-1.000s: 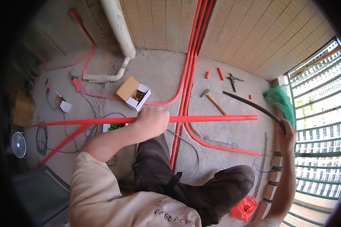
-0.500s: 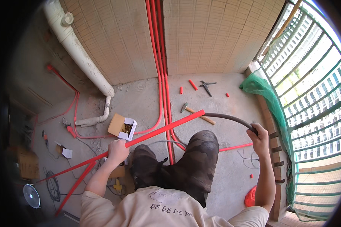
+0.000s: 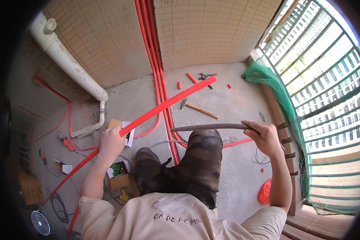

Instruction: The person uses a power drill to cut a red pipe on the floor. They then use a hammer to secure the red pipes to the floor with nails and green clips. Finally, they insert a metal rod into a red pipe and bend it into a U-shape.

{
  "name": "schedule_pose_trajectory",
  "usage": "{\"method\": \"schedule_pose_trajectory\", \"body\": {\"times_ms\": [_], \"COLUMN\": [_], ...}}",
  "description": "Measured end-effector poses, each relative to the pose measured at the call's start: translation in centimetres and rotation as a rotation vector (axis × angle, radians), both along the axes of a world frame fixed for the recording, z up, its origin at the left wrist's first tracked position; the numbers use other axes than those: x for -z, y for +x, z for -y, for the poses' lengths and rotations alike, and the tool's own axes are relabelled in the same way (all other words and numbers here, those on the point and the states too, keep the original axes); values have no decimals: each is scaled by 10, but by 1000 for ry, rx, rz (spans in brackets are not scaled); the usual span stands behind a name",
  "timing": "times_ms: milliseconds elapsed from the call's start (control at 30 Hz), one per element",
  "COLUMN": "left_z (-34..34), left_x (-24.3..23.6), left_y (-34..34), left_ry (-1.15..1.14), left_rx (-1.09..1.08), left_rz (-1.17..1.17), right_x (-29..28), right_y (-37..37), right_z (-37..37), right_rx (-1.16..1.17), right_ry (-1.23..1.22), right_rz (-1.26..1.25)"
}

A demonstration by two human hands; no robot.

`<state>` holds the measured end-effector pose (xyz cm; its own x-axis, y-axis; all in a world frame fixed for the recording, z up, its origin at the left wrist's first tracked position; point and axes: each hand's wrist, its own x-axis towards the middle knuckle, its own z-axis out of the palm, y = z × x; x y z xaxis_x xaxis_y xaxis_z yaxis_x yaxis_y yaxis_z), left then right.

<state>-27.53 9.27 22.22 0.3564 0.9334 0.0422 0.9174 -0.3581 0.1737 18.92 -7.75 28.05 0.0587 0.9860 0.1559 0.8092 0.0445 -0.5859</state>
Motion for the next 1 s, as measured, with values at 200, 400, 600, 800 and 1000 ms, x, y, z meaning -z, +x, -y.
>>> {"method": "schedule_pose_trajectory", "body": {"times_ms": [200, 400, 600, 800, 1000], "left_z": [22, 62, 95, 95, 93], "left_x": [6, 42, 72, 82, 83], "left_y": [-28, -70, -66, -66, -70], "left_ry": [-93, -94, -173, -143, -111], "left_rx": [27, 44, 66, 82, 102], "left_rz": [-91, -17, -10, 21, 28], "right_x": [-25, -24, -26, -22, -22], "right_y": [46, 59, 54, 55, 46], "right_z": [38, 61, 85, 105, 108], "right_rx": [77, 138, 208, 228, 211], "right_ry": [-47, -54, -150, -127, -142], "right_rz": [-282, -351, -339, -335, -329]}}
